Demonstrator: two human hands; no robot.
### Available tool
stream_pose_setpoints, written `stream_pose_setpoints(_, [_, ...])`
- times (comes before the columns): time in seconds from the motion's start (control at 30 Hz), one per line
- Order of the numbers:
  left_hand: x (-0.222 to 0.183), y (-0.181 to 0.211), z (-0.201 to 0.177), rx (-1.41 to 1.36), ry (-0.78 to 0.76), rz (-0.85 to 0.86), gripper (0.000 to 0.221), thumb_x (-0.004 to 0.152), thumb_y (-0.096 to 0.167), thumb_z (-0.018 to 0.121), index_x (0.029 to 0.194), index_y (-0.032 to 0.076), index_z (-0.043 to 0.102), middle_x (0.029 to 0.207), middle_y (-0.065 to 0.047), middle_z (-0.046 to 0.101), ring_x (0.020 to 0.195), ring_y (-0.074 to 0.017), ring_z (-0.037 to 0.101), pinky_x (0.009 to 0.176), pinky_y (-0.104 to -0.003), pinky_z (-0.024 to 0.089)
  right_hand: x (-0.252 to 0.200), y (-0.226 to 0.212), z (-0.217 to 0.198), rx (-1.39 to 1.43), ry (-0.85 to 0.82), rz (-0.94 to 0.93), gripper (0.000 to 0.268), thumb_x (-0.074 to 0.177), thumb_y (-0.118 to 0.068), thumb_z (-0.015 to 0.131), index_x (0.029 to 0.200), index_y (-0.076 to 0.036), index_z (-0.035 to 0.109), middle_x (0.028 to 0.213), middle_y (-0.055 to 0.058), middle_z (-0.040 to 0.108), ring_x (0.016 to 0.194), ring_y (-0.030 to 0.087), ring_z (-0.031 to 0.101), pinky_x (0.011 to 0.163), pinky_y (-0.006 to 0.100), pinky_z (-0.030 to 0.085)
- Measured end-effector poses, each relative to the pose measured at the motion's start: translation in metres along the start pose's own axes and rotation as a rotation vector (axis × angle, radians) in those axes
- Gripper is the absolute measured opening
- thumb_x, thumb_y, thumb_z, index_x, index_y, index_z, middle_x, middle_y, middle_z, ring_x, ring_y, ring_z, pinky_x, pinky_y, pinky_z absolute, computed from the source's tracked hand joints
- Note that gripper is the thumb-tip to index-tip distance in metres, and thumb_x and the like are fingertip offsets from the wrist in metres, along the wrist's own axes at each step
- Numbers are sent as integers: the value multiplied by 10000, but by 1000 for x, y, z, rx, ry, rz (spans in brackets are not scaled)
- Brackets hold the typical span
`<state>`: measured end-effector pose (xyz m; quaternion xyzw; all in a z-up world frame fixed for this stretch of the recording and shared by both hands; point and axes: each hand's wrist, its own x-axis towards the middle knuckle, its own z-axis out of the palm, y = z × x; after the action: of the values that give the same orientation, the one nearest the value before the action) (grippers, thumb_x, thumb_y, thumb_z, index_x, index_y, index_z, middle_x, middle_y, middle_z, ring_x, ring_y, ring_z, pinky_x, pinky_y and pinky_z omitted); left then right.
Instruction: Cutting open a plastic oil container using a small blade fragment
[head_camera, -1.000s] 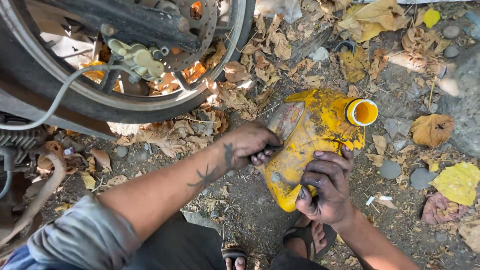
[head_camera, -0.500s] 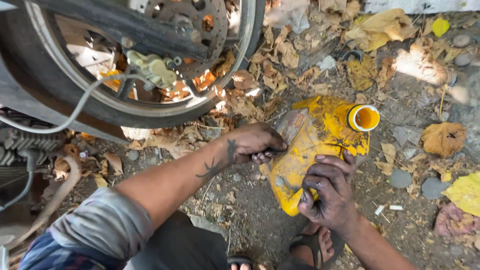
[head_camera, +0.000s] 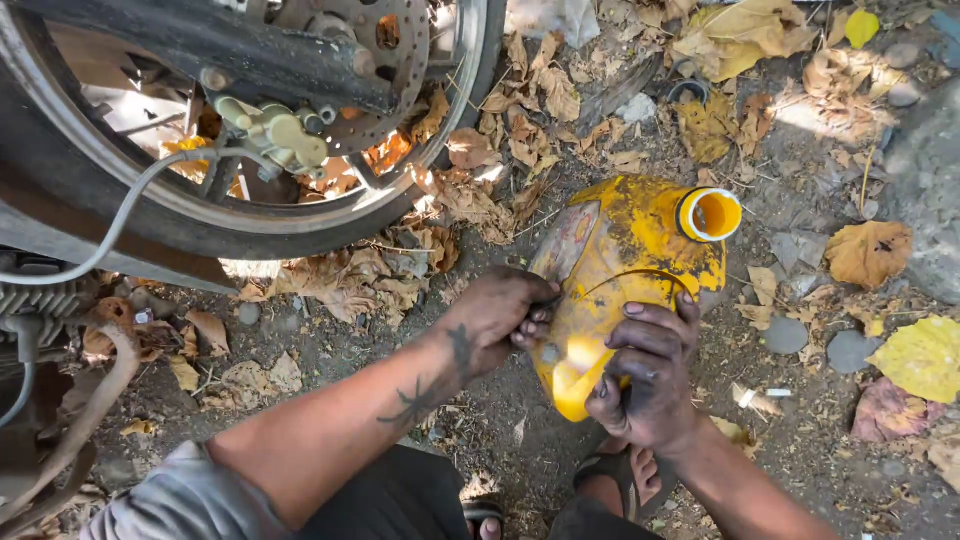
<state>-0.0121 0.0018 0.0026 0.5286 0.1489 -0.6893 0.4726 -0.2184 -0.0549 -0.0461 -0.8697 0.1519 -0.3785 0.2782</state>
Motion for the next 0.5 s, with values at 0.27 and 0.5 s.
stream_pose_setpoints(0.27, [16,39,-8,741,-120,74,234,901,100,623,1078,-43,679,752,-104,595,537,-110,511,429,-212,379,0,13,11,120,194,-50,388,854,-395,684,911,-162,378,1056,35,502,1160,271,554,1222,476,284])
stream_pose_setpoints(0.5, [23,22,-10,546,-219,114,102,902,60,611,833,-10,639,542,-55,466,393,-68,458,304,-141,340,-11,13,6,103,200,-27,422,844,-400,725,777,-139,399,989,52,557,1147,319,597,1246,517,219])
